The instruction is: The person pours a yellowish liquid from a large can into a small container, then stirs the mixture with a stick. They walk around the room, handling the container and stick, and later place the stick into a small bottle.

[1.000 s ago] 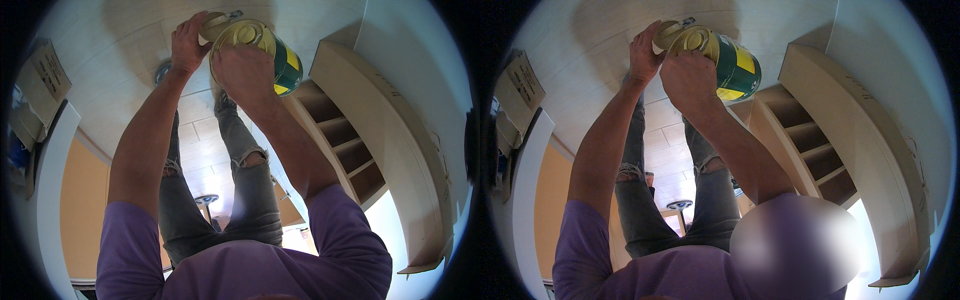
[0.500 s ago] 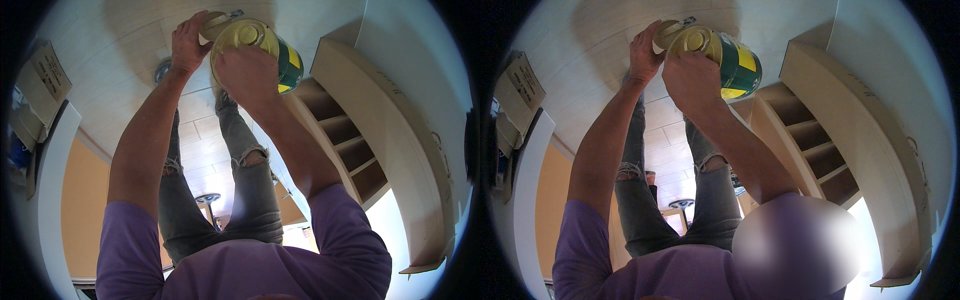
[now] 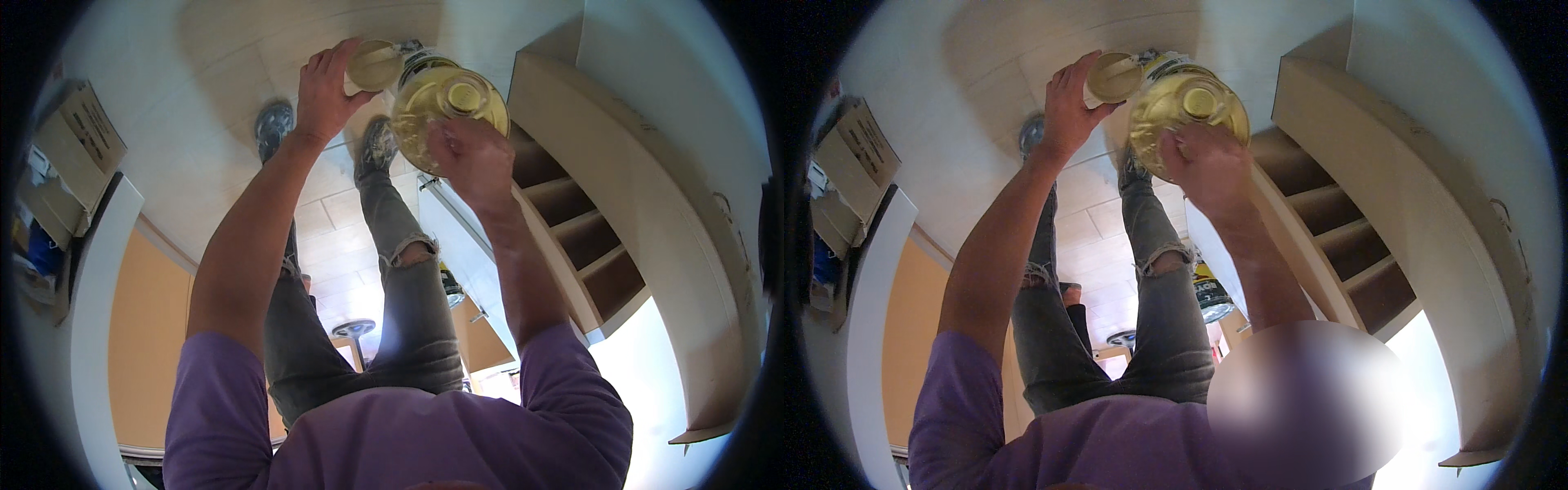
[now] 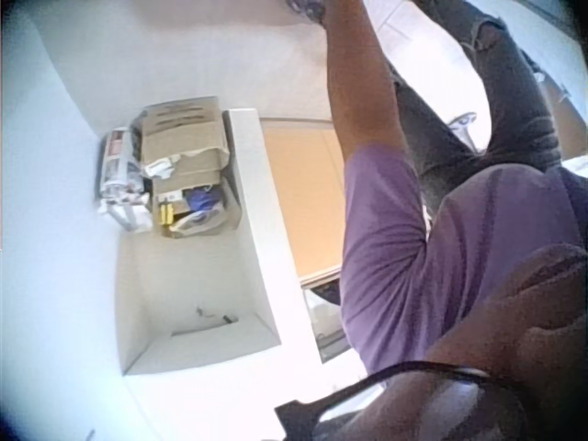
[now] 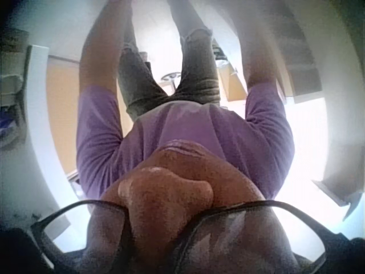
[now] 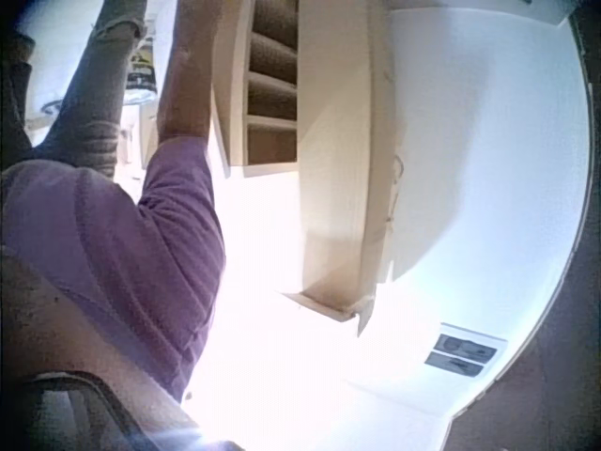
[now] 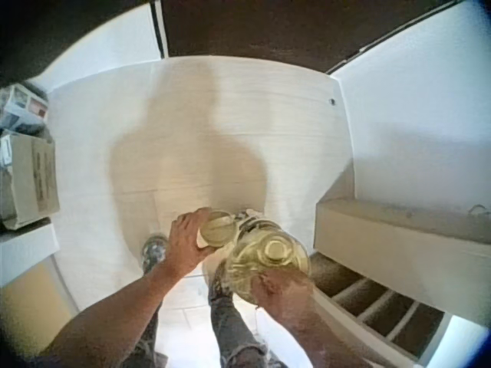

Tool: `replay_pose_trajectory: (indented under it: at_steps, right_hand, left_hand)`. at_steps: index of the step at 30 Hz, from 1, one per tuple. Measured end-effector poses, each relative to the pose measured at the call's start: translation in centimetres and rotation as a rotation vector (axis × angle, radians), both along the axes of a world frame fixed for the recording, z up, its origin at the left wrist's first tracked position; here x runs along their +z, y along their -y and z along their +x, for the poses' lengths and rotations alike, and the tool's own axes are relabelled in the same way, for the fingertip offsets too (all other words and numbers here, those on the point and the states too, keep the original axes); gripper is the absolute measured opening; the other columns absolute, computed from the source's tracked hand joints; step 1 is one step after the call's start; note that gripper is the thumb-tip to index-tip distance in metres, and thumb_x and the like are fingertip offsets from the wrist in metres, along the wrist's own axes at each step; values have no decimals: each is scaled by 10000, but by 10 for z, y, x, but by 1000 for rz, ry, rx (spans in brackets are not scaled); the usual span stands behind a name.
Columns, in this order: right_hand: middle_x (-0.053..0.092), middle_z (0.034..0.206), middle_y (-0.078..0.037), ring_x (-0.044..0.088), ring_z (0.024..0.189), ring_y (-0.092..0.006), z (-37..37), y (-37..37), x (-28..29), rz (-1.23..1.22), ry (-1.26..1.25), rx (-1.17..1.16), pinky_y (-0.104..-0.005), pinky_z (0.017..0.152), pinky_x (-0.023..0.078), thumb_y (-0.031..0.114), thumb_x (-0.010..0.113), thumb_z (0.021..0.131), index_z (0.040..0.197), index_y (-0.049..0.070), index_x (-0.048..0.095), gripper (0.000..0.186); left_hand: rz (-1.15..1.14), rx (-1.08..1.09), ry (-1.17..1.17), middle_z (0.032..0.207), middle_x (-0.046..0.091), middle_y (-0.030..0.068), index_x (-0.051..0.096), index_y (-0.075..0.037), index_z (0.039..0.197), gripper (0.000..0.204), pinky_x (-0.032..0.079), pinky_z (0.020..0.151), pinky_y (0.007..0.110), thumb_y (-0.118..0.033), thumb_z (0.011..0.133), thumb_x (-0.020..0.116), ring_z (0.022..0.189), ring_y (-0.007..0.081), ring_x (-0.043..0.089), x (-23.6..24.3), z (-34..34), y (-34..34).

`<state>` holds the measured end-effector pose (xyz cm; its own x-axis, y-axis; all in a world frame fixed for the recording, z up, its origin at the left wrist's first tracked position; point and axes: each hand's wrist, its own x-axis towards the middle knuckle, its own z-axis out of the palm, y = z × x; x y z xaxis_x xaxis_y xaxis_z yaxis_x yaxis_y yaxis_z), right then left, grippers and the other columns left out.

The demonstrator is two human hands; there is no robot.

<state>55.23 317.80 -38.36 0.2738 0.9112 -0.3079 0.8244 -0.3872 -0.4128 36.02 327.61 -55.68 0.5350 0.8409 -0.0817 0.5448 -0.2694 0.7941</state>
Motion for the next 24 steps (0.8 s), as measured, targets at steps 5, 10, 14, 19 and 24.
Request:
replay_pose_trajectory:
  at_steps: [5, 10, 14, 19, 24]
  right_hand:
    - [732, 806, -115, 737, 725, -273, 44, 49, 7, -90, -55, -160, -388, 666, 607, 206, 799, 934, 897, 41, 762, 174]
    - [717, 800, -138, 710, 684, -246, 63, 79, -2, 69, -166, -208, -381, 609, 591, 180, 784, 959, 923, 14, 746, 174]
    - [726, 821, -133, 721, 715, -257, 74, 79, 0, 68, -157, -160, -391, 662, 602, 156, 762, 956, 937, 15, 746, 144]
    - [769, 1001, -157, 744, 917, -287, 79, 96, -17, 136, -264, -119, -383, 794, 602, 105, 703, 957, 1086, 35, 773, 163]
    - [768, 1150, -175, 745, 1040, -336, 74, 91, -8, 147, -375, -250, -408, 905, 607, 36, 624, 911, 1192, 68, 764, 316]
  left_hand:
    - [39, -12, 13, 1397, 671, 102, 550, -127, 1500, 925, 451, 1074, 489, -270, 692, 976, 1268, 353, 616, 23, -5, 0]
    - [83, -17, -3, 1403, 664, 115, 547, -106, 1499, 911, 445, 1101, 493, -295, 718, 977, 1274, 352, 608, 41, -25, 2]
    - [103, -15, -53, 1408, 661, 118, 542, -99, 1503, 906, 446, 1123, 497, -292, 733, 978, 1278, 357, 605, 58, -42, 10]
    - [117, 26, -51, 1421, 654, 118, 538, -92, 1505, 882, 448, 1130, 497, -267, 758, 974, 1298, 364, 597, 83, -45, 25]
    - [127, 39, -46, 1432, 638, 146, 537, -87, 1502, 881, 453, 1122, 498, -260, 758, 977, 1305, 368, 596, 124, -34, 30]
